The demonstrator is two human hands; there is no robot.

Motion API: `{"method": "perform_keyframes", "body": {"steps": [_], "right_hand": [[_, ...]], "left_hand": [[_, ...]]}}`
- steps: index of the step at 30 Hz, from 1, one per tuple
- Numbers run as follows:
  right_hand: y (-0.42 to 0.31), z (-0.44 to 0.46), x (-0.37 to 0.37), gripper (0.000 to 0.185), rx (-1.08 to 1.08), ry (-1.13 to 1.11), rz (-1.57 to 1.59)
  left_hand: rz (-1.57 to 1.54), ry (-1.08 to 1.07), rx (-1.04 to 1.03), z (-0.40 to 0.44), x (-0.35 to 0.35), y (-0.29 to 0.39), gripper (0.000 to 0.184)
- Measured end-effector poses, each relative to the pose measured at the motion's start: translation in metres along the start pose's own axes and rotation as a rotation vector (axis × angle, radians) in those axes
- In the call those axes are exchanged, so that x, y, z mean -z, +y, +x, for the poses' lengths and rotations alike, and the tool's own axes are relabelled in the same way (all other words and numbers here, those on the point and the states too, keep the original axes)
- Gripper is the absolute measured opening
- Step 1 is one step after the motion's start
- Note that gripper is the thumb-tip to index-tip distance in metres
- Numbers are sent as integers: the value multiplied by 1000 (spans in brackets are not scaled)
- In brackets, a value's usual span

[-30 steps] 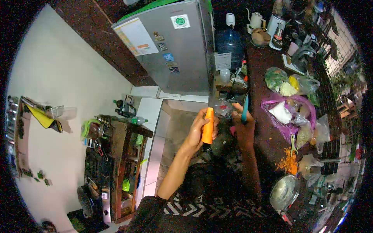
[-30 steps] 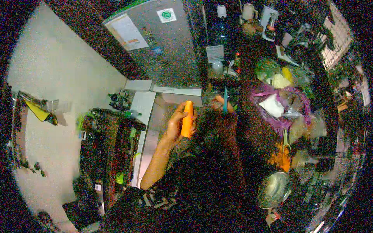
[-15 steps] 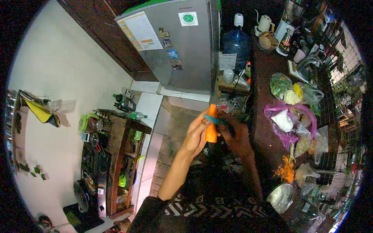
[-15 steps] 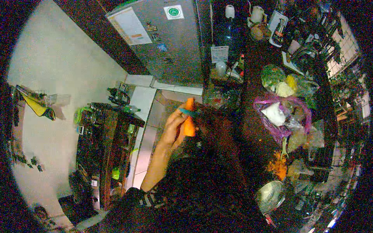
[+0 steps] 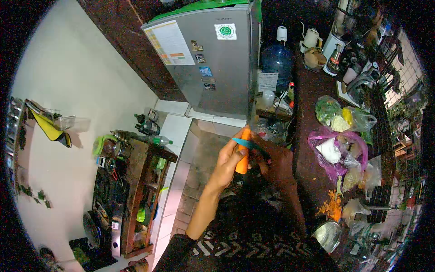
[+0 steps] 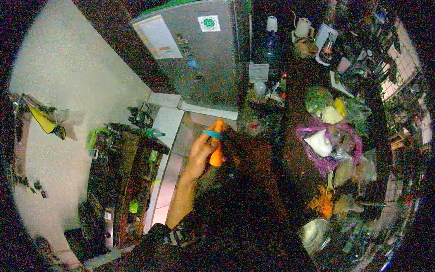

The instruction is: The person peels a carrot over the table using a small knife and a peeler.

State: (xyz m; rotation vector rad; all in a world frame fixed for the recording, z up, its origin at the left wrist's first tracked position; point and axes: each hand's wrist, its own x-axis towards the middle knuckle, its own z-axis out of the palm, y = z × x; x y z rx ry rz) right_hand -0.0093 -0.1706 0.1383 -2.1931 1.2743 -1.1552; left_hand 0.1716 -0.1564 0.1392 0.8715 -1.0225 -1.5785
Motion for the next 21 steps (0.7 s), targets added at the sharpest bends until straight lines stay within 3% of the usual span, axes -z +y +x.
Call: {"method": "perform_keyframes", "body": {"steps": [5,11,16,21], "right_hand": [[-6,3,6,51,-33,-116,-37],[-3,-1,8,52,53,30,-8],[3,0,16,51,-41,-26,-55],[17,3,13,52,42,65,-93]], "left_hand": [[-5,-38,-29,1,-2,-1,62],[31,-91,26,6,-9,-1,62],[107,-96,54,17,-15,1,50],[137,-38,71,25,-26,4,45]]}}
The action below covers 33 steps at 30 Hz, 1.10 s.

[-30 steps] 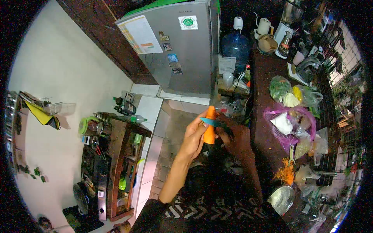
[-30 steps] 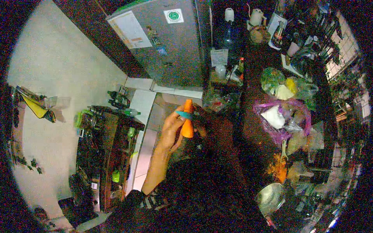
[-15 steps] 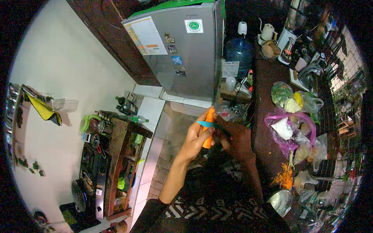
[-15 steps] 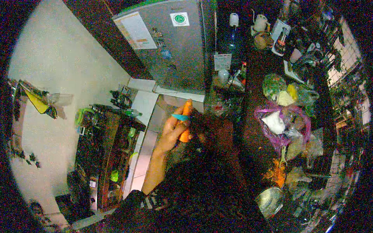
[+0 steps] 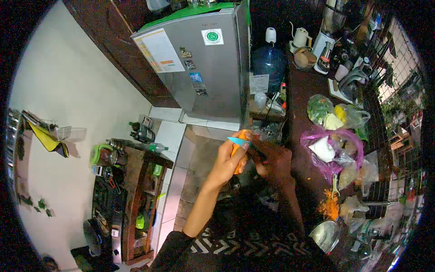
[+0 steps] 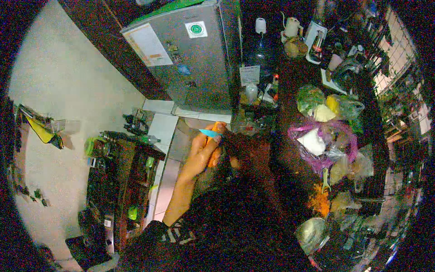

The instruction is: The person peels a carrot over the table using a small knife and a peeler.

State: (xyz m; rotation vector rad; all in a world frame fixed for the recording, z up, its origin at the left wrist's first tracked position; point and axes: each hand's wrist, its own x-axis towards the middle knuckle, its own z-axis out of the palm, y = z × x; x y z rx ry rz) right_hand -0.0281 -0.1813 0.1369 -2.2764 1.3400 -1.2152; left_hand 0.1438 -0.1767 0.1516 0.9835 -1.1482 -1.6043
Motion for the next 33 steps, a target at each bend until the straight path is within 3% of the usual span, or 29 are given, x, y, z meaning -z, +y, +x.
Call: {"method": "perform_keyframes", "body": {"steps": [10,14,17,19,22,26,28,31,33], "right_hand": [[2,15,10,57,90,-48,-190],[-4,22,19,55,81,-20,-183],[-5,23,24,51,14,13,-169],[-12,24,35,39,-336,-76,103],[20,19,22,33,-195,140,218],[35,8,25,37,-437,147,415],[46,4,24,39,-372,243,339],[37,2,30,40,-337,325,538],[42,-5,29,39,-293,283,437]], "left_hand": [[138,150,-69,12,-9,0,32],[187,120,-14,22,-6,-8,30],[191,69,-88,30,-11,-12,32],[172,47,-98,34,-16,-12,39],[-80,88,36,38,-20,-9,50],[-231,-51,74,48,-13,-17,57],[-334,-77,90,48,-14,-14,52],[-246,-72,12,45,-18,-2,50],[-245,-112,-48,51,-15,-8,47]]}}
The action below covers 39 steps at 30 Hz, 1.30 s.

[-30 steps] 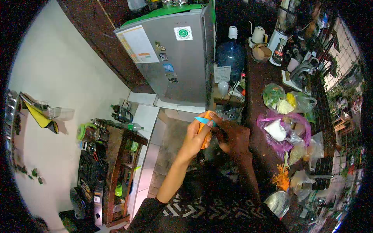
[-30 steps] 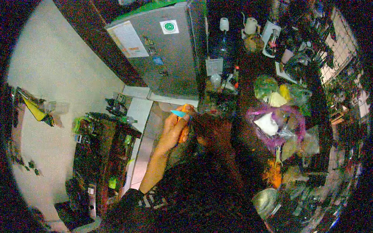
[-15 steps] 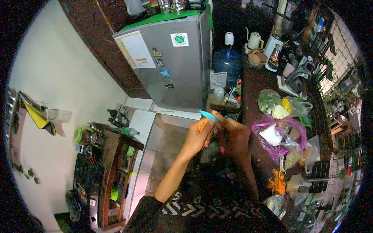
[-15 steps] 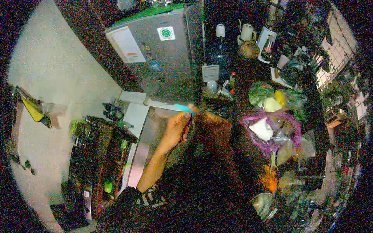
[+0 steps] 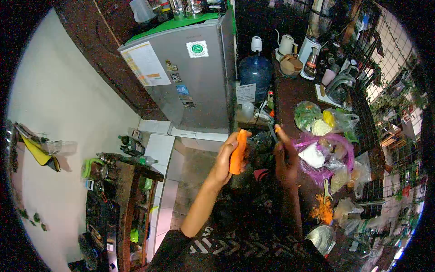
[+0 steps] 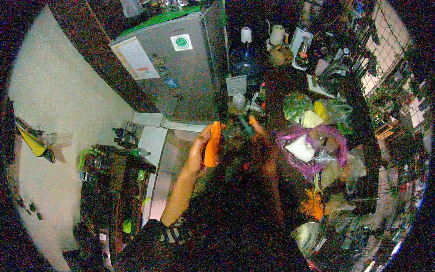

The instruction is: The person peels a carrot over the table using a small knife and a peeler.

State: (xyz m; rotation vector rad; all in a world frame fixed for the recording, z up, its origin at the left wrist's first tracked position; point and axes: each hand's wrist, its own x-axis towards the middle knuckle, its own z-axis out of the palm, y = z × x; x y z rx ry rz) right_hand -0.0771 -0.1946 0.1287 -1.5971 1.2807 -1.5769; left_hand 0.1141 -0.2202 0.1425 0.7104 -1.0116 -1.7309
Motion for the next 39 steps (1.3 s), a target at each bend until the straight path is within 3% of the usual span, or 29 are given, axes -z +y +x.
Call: {"method": "perform_keyframes", "body": {"steps": [2,4,5,7,11,13,15,17,20,23,25,27,39], "right_hand": [[3,-1,1,41,47,-39,-98],[-8,4,-3,48,110,-279,-189],[-16,5,-3,48,106,-278,-187],[-32,6,-3,56,7,-441,-262],[-44,6,-15,58,-37,-435,-251],[-45,6,-18,58,106,-409,-286],[-44,3,-18,57,-9,-422,-286],[-52,4,-18,56,-121,-436,-287],[-67,9,-16,53,56,-434,-426],[-37,7,-21,53,289,-551,-318],[-38,1,-29,51,321,-464,-311],[-41,0,-28,50,276,-486,-346],[-56,6,-20,45,241,-454,-417]], "left_hand": [[4,-44,-52,1,3,-3,48],[123,-79,-87,-4,3,0,57],[163,-90,-96,-6,2,2,62],[184,-188,-131,-10,-2,11,84],[128,-147,-234,-10,3,7,93],[-375,-160,-218,-11,0,15,94],[-413,-128,-227,-12,4,12,91],[-665,-154,-212,-11,2,15,78],[-509,41,-184,-6,18,7,63],[-404,189,-148,-4,14,8,54],[-381,142,-162,-6,13,8,55],[-315,334,-211,-5,0,9,54],[-505,293,-85,5,-15,13,46]]}}
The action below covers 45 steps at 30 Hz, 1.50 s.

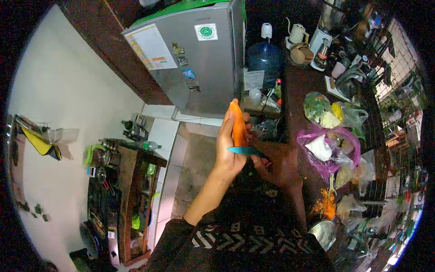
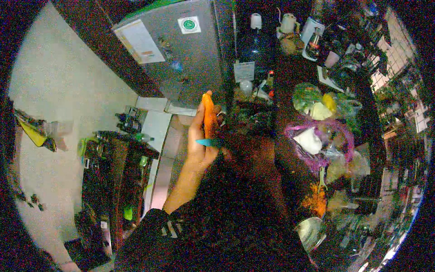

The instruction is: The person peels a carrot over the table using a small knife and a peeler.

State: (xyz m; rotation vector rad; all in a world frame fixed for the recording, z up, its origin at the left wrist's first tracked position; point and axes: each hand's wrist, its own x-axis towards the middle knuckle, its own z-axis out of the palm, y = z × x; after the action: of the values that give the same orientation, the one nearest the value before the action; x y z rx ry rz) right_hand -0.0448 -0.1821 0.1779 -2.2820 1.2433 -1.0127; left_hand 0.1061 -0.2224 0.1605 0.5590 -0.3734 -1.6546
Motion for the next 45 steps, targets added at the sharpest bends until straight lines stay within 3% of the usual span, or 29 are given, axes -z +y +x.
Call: {"method": "perform_keyframes", "body": {"steps": [4,8,17,20,23,28,32,35,37,38,40,41,43,45], "right_hand": [[0,0,7,46,59,110,-25],[5,-3,11,49,100,137,-119],[2,-4,14,47,-82,43,80],[6,-3,11,46,-58,83,58],[18,-3,3,45,134,187,-7],[-8,2,10,46,-73,28,-16],[-5,5,0,43,-36,80,137],[-16,4,-3,41,-192,19,259],[-16,-2,-15,41,-412,108,580],[-3,-3,-26,41,-405,107,580],[18,-1,-46,41,-25,297,425],[16,-3,-43,41,-23,297,428],[-6,0,-28,40,-226,178,512],[2,2,-33,40,-138,225,433]], "left_hand": [[-26,68,63,-2,-16,0,48],[42,-69,-25,2,-15,-7,55],[63,-118,-103,4,-28,-7,60],[14,-165,-84,6,-27,-8,60],[-16,-170,-79,6,-26,-7,61],[-10,-208,-158,11,-18,-2,54],[30,-153,-221,10,-19,4,54],[101,-110,-307,11,-18,4,54],[141,-91,-357,11,-20,3,54],[113,-104,-368,8,-21,4,52],[86,-117,-381,6,-21,4,50],[31,-128,-366,5,-20,3,48],[-20,-138,-345,4,-19,2,46],[-11,-110,-344,3,-21,2,44]]}}
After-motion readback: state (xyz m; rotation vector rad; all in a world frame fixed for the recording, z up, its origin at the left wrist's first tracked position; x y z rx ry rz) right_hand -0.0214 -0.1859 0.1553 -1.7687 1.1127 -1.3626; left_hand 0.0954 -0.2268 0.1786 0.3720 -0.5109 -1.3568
